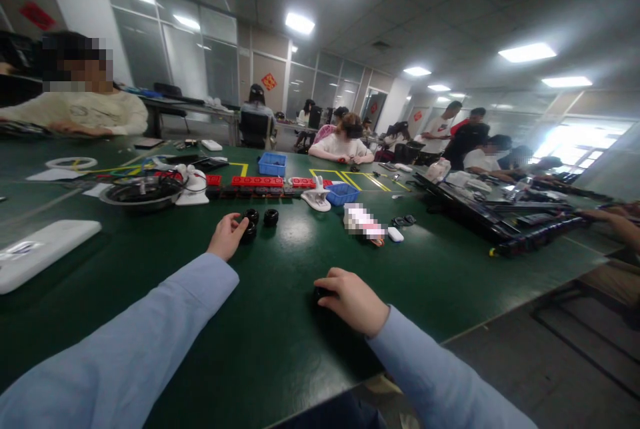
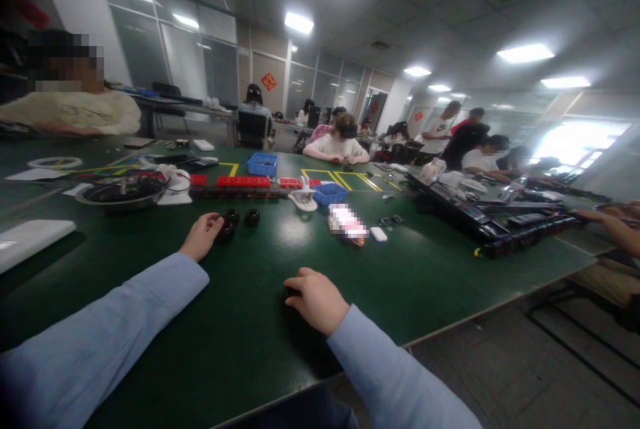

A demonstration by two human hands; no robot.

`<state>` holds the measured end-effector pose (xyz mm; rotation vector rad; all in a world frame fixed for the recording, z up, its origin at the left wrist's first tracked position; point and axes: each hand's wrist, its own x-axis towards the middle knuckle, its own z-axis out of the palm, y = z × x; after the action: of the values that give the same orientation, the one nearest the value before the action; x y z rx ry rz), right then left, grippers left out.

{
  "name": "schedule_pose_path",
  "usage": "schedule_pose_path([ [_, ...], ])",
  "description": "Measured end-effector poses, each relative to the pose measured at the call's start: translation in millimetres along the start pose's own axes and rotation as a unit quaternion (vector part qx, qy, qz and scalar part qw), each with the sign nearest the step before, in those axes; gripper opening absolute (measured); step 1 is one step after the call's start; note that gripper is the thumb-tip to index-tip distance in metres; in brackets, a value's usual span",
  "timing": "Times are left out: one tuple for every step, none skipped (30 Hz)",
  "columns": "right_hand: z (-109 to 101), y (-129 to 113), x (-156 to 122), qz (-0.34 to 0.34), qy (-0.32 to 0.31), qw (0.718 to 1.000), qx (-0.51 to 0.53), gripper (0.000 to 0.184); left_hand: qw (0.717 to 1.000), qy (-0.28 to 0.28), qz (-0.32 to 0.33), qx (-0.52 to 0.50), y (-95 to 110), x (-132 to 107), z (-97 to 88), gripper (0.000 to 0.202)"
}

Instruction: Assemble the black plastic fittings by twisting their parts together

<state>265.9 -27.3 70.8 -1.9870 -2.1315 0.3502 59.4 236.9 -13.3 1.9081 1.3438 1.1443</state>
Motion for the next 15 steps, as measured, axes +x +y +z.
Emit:
schedule_pose_path([
  [2.6, -3.9, 7.7, -0.015, -0.001, 1.000, -0.003, 0.029, 1.000, 0.002, 0.001, 0.001, 0.1, -0.1, -0.2, 0.070],
  [5.2, -7.4, 15.4, -0.024, -0.001, 1.000, -0.006, 0.030, 1.000, 0.003, 0.003, 0.002, 0.2, -0.3, -0.4, 0.069],
  [7.8, -10.4, 23.0, -0.034, 0.000, 0.999, -0.008, 0.030, 1.000, 0.002, 0.003, 0.001, 0.2, -0.4, -0.5, 0.069],
  [10.5, -13.3, 30.5, -0.043, 0.000, 0.999, -0.010, 0.030, 1.000, 0.002, 0.002, -0.001, 0.1, -0.5, -0.5, 0.069],
  [13.1, -16.1, 37.8, -0.051, 0.003, 0.999, -0.013, 0.030, 1.000, 0.002, 0.002, -0.003, 0.0, -0.6, -0.3, 0.068],
  [15.7, -18.9, 44.9, -0.058, 0.005, 0.998, -0.015, 0.031, 1.000, 0.003, 0.002, -0.005, -0.2, -0.7, -0.1, 0.068],
  [18.3, -21.7, 51.6, -0.061, 0.009, 0.998, -0.017, 0.031, 1.000, 0.005, 0.002, -0.008, -0.4, -0.8, 0.3, 0.067],
  [20.7, -24.5, 58.0, -0.060, 0.015, 0.998, -0.019, 0.031, 1.000, 0.006, 0.004, -0.011, -0.6, -0.8, 0.6, 0.067],
  [23.0, -27.2, 64.0, -0.060, 0.021, 0.998, -0.021, 0.032, 1.000, 0.009, 0.006, -0.013, -0.9, -0.9, 1.1, 0.067],
  [25.1, -29.7, 69.6, -0.058, 0.027, 0.998, -0.022, 0.031, 1.000, 0.010, 0.008, -0.015, -1.1, -0.9, 1.5, 0.066],
  [26.8, -31.7, 74.9, -0.057, 0.030, 0.998, -0.022, 0.030, 1.000, 0.012, 0.010, -0.016, -1.2, -0.9, 1.8, 0.066],
  [28.1, -33.1, 79.9, -0.057, 0.033, 0.998, -0.022, 0.030, 1.000, 0.013, 0.010, -0.016, -1.3, -0.9, 2.1, 0.066],
  [29.1, -34.0, 84.6, -0.056, 0.035, 0.998, -0.021, 0.030, 1.000, 0.014, 0.011, -0.015, -1.5, -0.8, 2.3, 0.066],
  [29.8, -34.4, 89.2, -0.056, 0.037, 0.998, -0.019, 0.031, 1.000, 0.015, 0.011, -0.014, -1.7, -0.8, 2.5, 0.066],
  [30.2, -34.3, 93.8, -0.055, 0.039, 0.998, -0.018, 0.031, 1.000, 0.015, 0.011, -0.014, -2.1, -0.7, 2.6, 0.067],
])
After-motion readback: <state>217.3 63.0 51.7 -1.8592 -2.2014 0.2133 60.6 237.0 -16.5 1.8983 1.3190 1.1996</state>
